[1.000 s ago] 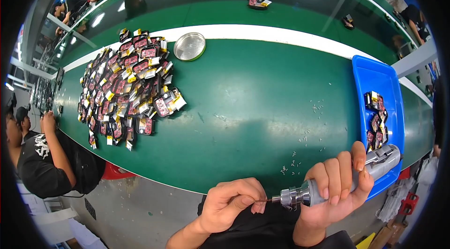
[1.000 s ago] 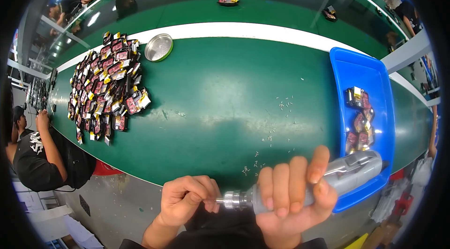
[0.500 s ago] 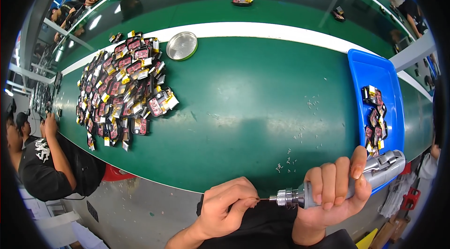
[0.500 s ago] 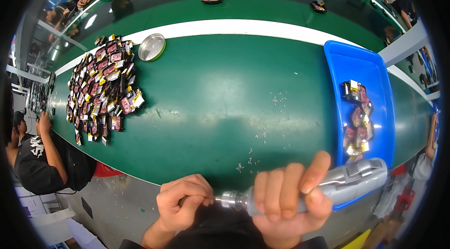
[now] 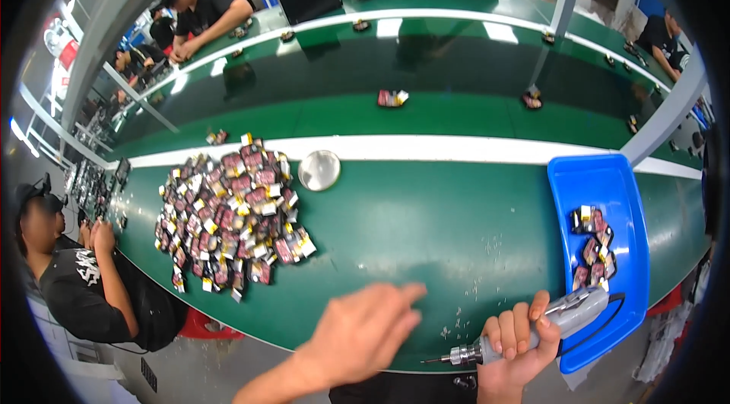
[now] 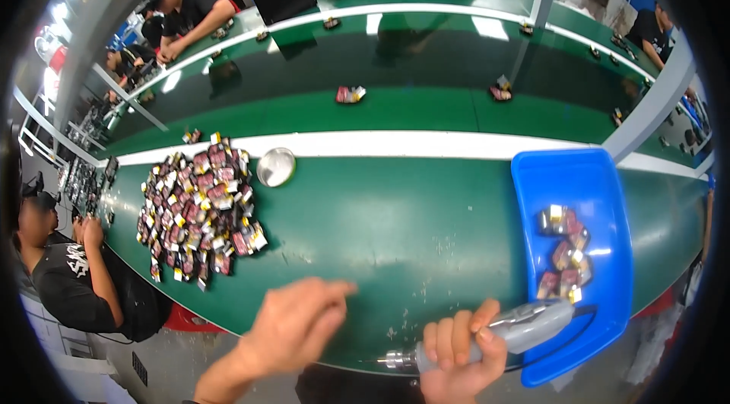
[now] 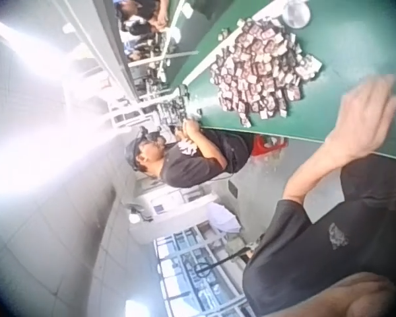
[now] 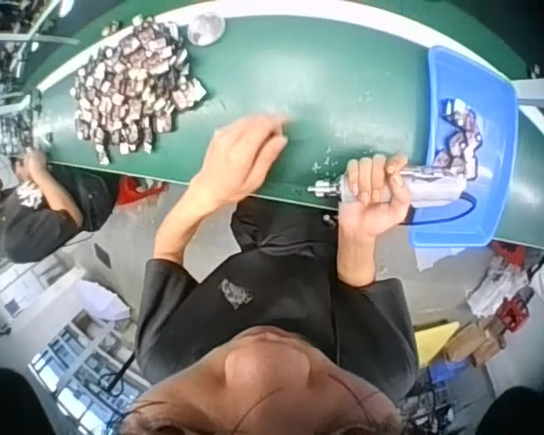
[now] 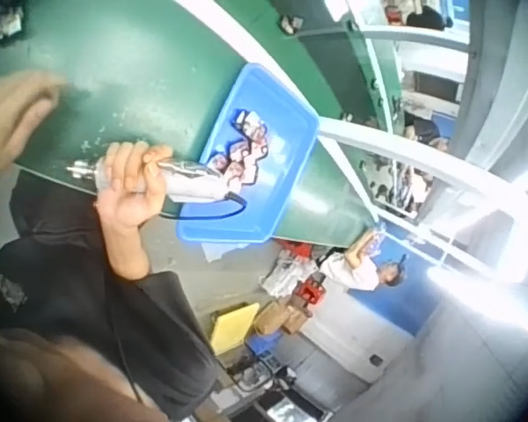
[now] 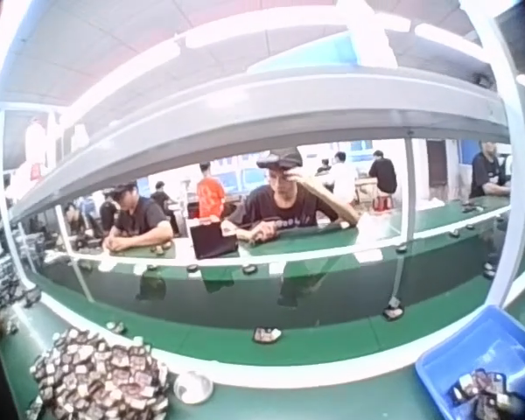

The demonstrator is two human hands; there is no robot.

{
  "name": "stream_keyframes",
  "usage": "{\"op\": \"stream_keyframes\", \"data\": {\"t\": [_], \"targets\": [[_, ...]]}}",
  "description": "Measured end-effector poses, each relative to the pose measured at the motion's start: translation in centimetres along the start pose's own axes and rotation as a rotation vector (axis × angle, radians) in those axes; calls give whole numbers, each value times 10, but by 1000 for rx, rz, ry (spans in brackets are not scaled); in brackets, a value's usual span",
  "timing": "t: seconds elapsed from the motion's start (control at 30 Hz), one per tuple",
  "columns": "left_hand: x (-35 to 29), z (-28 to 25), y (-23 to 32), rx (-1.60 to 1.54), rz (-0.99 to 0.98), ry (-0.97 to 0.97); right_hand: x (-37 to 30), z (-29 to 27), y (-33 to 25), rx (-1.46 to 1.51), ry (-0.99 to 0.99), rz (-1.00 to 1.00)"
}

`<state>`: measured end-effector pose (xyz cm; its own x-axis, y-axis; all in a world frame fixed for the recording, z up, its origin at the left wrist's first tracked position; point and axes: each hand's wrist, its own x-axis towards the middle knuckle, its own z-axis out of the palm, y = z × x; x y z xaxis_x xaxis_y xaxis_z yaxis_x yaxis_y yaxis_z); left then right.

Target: The person is using an electric screwdriver to assemble small electronic components on a production line.

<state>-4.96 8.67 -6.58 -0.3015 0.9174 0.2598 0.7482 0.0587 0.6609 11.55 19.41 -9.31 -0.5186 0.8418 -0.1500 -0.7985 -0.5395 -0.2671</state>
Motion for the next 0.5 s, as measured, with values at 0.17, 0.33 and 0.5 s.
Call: {"op": "stream_keyframes", "data": {"t": [0.17, 0.33, 0.5], "targets": [[115, -28, -72, 380, -127, 177, -3, -45, -10, -30, 18, 45], [188, -16, -132, 732, -275, 123, -8, -23, -8, -76, -46, 165], [221, -1, -155, 821, -237, 117, -6, -19, -3, -122, -88, 175]]}}
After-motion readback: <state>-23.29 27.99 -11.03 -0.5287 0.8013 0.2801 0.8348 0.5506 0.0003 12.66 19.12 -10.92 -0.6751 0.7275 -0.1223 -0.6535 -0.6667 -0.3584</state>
